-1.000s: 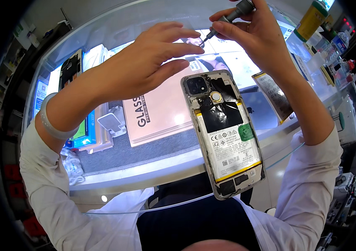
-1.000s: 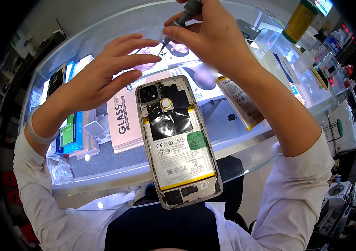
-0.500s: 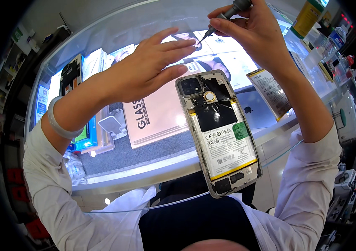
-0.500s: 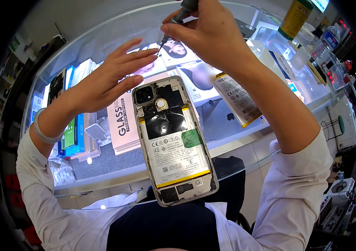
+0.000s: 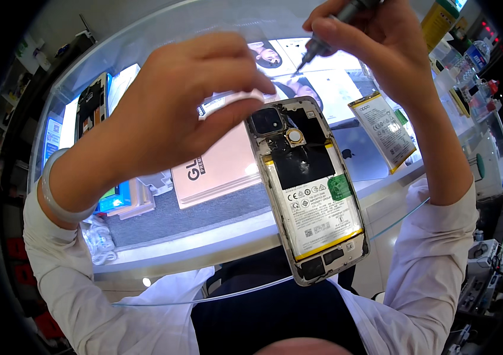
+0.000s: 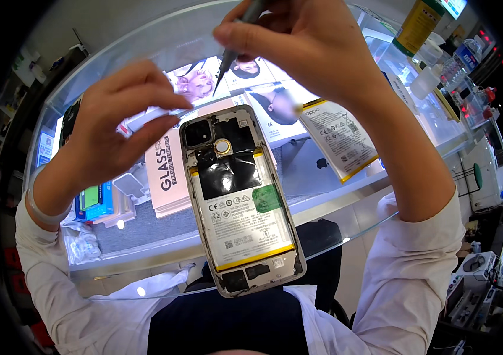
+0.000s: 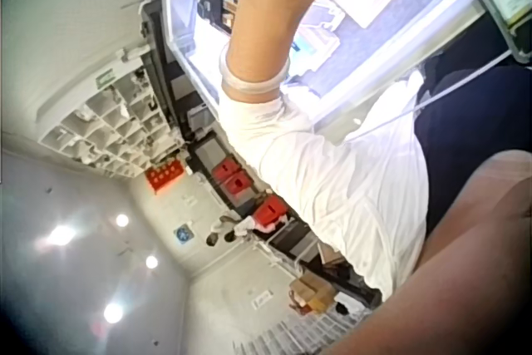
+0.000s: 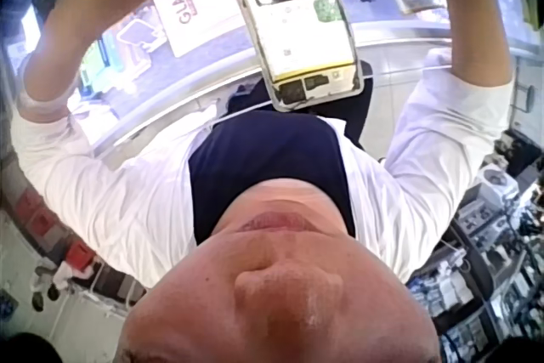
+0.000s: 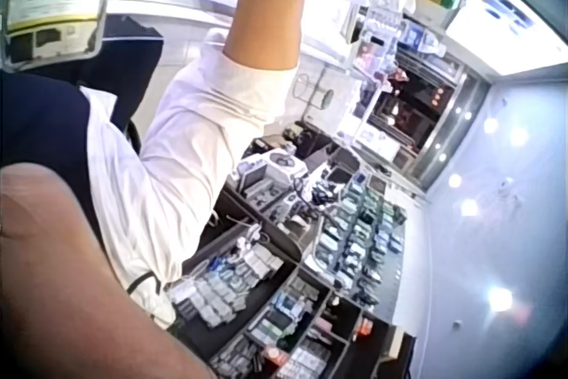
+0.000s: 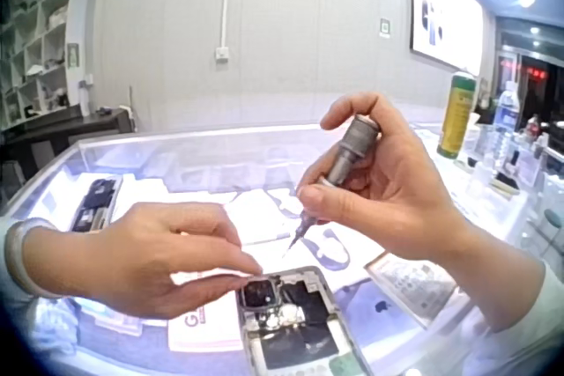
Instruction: The person uses a screwdriver to unscrew several small screws and remove internal components from a disassembled mobile phone on a glass display counter.
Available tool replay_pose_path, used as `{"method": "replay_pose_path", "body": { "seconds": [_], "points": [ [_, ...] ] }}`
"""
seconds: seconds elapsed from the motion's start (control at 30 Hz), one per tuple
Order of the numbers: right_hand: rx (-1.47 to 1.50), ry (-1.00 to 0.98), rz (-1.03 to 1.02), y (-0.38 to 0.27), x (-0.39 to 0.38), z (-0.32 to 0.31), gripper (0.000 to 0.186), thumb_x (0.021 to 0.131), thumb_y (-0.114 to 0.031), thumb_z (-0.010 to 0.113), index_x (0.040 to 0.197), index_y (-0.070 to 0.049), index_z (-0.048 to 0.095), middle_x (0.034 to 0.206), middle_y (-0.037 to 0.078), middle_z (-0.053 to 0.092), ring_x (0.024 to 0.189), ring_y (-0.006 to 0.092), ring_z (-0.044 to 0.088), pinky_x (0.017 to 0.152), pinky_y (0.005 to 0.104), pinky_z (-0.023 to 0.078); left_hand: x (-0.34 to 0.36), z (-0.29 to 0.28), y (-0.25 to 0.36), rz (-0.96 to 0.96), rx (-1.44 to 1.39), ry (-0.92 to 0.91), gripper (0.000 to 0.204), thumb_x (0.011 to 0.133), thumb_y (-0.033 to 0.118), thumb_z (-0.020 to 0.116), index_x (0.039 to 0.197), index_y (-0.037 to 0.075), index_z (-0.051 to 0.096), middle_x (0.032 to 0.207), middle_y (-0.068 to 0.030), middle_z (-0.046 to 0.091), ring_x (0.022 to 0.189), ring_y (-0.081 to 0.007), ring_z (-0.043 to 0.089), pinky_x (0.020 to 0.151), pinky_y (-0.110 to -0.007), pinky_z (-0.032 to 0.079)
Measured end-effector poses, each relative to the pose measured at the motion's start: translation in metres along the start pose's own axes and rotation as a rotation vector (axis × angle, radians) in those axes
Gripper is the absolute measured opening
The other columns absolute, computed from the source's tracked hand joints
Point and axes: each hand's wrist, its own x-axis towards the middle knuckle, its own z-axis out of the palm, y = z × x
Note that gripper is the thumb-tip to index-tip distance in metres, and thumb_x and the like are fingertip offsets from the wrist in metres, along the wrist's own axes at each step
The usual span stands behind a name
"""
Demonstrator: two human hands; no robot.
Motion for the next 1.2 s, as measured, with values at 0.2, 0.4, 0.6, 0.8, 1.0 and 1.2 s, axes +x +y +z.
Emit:
{"method": "replay_pose_path", "body": {
  "seconds": [0.2, 0.4, 0.6, 0.8, 1.0, 1.2],
  "points": [
    [-0.071, -0.272, -0.098, -0.014, -0.004, 0.002, 0.051, 0.079, 0.0, 0.079, 0.113, -0.001, 0.041, 0.09, 0.011, 0.065, 0.081, 0.0145, 0.07, 0.065, 0.0199, 0.053, -0.014, 0.014, 0.009, 0.222, -0.032, 0.035, 0.021, 0.076, 0.01, 0.078, 0.095, 0.005, 0.072, 0.068, -0.003, 0.053, 0.054, -0.0153, 0.052, 0.045, -0.031, 0.037],
    [0.045, -0.304, -0.188, 0.001, -0.006, 0.003, 0.051, 0.075, 0.005, 0.081, 0.108, 0.0, 0.043, 0.095, 0.009, 0.056, 0.081, 0.0165, 0.071, 0.067, 0.0208, 0.055, -0.022, 0.015, 0.016, 0.307, 0.033, -0.035, 0.034, 0.077, 0.025, 0.079, 0.105, 0.007, 0.073, 0.059, 0.0039, 0.036, 0.044, -0.0101, 0.041, 0.039, -0.03, 0.026],
    [0.035, -0.299, -0.162, -0.004, -0.006, 0.004, 0.052, 0.074, 0.006, 0.082, 0.108, 0.001, 0.043, 0.097, 0.01, 0.054, 0.082, 0.0167, 0.071, 0.068, 0.0218, 0.056, -0.023, 0.017, 0.015, 0.315, 0.031, -0.035, 0.038, 0.078, 0.026, 0.079, 0.109, 0.005, 0.073, 0.058, 0.0041, 0.036, 0.043, -0.0088, 0.041, 0.038, -0.029, 0.025],
    [-0.196, -0.344, -0.229, -0.017, -0.006, 0.005, 0.052, 0.074, 0.003, 0.083, 0.109, 0.001, 0.045, 0.099, 0.009, 0.055, 0.082, 0.0168, 0.071, 0.069, 0.0225, 0.056, -0.024, 0.018, 0.015, 0.304, 0.007, -0.047, 0.04, 0.078, 0.026, 0.079, 0.11, 0.004, 0.072, 0.058, 0.0038, 0.037, 0.043, -0.009, 0.042, 0.038, -0.029, 0.025],
    [-0.486, -0.453, -0.298, -0.045, -0.002, 0.01, 0.052, 0.074, 0.001, 0.082, 0.112, 0.001, 0.047, 0.102, 0.01, 0.055, 0.088, 0.0179, 0.071, 0.078, 0.0278, 0.055, -0.024, 0.017, 0.016, 0.302, 0.009, -0.059, 0.041, 0.077, 0.025, 0.079, 0.111, 0.004, 0.071, 0.058, 0.0037, 0.037, 0.043, -0.0096, 0.042, 0.038, -0.029, 0.026],
    [-0.353, -0.474, -0.296, -0.031, -0.004, 0.008, 0.051, 0.074, 0.002, 0.08, 0.112, 0.001, 0.046, 0.102, 0.01, 0.055, 0.09, 0.0189, 0.07, 0.083, 0.0313, 0.054, -0.025, 0.019, 0.015, 0.28, -0.002, -0.06, 0.04, 0.076, 0.024, 0.081, 0.109, 0.004, 0.072, 0.057, 0.0037, 0.039, 0.043, -0.0107, 0.043, 0.038, -0.03, 0.026]
  ]
}}
